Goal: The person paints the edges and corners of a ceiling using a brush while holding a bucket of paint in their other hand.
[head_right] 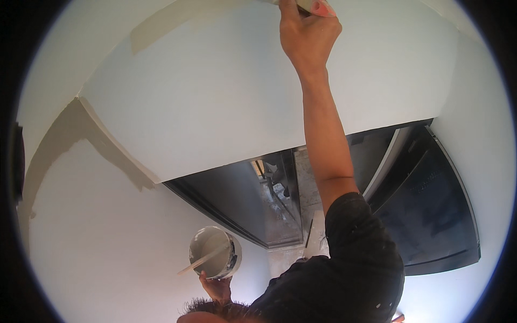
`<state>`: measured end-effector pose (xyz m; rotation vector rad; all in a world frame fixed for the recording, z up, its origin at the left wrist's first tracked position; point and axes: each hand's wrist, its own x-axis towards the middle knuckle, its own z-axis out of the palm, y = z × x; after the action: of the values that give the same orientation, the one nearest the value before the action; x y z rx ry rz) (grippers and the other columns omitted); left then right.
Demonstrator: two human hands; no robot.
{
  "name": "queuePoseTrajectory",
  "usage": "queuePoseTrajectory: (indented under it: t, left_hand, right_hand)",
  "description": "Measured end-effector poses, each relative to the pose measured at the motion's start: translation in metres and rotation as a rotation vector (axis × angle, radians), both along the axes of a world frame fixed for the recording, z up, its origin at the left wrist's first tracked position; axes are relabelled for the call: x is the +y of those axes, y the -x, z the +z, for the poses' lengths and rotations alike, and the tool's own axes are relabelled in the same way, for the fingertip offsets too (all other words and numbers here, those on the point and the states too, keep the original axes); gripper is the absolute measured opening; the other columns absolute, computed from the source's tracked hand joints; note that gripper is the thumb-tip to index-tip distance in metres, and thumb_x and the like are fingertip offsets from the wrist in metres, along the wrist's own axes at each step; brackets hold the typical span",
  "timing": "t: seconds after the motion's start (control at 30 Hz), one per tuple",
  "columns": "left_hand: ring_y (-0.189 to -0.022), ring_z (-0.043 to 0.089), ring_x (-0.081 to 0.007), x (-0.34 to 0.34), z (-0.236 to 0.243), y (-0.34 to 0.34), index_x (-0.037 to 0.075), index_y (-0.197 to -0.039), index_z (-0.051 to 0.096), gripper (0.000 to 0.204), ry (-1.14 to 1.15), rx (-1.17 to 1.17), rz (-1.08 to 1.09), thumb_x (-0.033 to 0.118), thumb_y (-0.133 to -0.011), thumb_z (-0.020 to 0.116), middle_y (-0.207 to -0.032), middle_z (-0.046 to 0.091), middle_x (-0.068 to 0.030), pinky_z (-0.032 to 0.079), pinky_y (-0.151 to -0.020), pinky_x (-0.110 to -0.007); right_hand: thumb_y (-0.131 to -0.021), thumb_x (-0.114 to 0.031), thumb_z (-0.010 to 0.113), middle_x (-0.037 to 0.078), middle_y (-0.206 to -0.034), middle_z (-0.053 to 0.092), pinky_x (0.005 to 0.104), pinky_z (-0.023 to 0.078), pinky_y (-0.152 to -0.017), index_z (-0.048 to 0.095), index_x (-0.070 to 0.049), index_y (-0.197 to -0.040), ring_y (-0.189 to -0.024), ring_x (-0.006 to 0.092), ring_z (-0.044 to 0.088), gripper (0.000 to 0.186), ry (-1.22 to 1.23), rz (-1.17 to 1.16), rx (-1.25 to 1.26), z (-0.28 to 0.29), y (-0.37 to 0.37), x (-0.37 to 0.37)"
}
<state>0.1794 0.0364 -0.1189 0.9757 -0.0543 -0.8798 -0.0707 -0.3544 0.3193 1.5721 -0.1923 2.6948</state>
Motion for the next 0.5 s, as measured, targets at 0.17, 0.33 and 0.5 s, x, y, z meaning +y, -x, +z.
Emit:
queuePoseTrajectory:
  t: [0.17,0.33,0.5]
  left_hand:
    - [-0.134,0.047,-0.0406,0.003,-0.015,-0.015,0.016,-0.157,0.031,0.091,-0.009,-0.001,-0.024,0.055,-0.083,0.066,-0.157,0.038,-0.0141,0.051,-0.095,-0.06]
    - [-0.134,0.046,-0.0421,0.004,-0.02,-0.021,0.014,-0.157,0.03,0.091,-0.015,-0.002,-0.027,0.054,-0.083,0.066,-0.157,0.036,-0.0162,0.051,-0.096,-0.061]
    - [-0.136,0.046,-0.0419,0.007,-0.04,-0.036,0.013,-0.156,0.032,0.093,-0.049,0.011,-0.071,0.054,-0.081,0.068,-0.156,0.038,-0.0174,0.05,-0.096,-0.061]
  right_hand:
    - [-0.097,-0.013,0.07,0.006,-0.079,0.068,0.0287,0.049,-0.06,0.071,0.004,-0.102,-0.067,0.0117,0.058,0.018,-0.104,-0.071,0.129,0.004,-0.019,0.002]
    - [-0.097,-0.015,0.069,0.008,-0.079,0.069,0.0297,0.051,-0.061,0.072,0.004,-0.102,-0.069,0.0138,0.06,0.02,-0.048,-0.118,0.108,0.007,-0.009,0.02]
    - [-0.097,-0.024,0.072,0.01,-0.083,0.071,0.0295,0.053,-0.066,0.072,0.005,-0.104,-0.074,0.0154,0.065,0.03,-0.156,-0.211,0.039,0.002,-0.005,0.014]
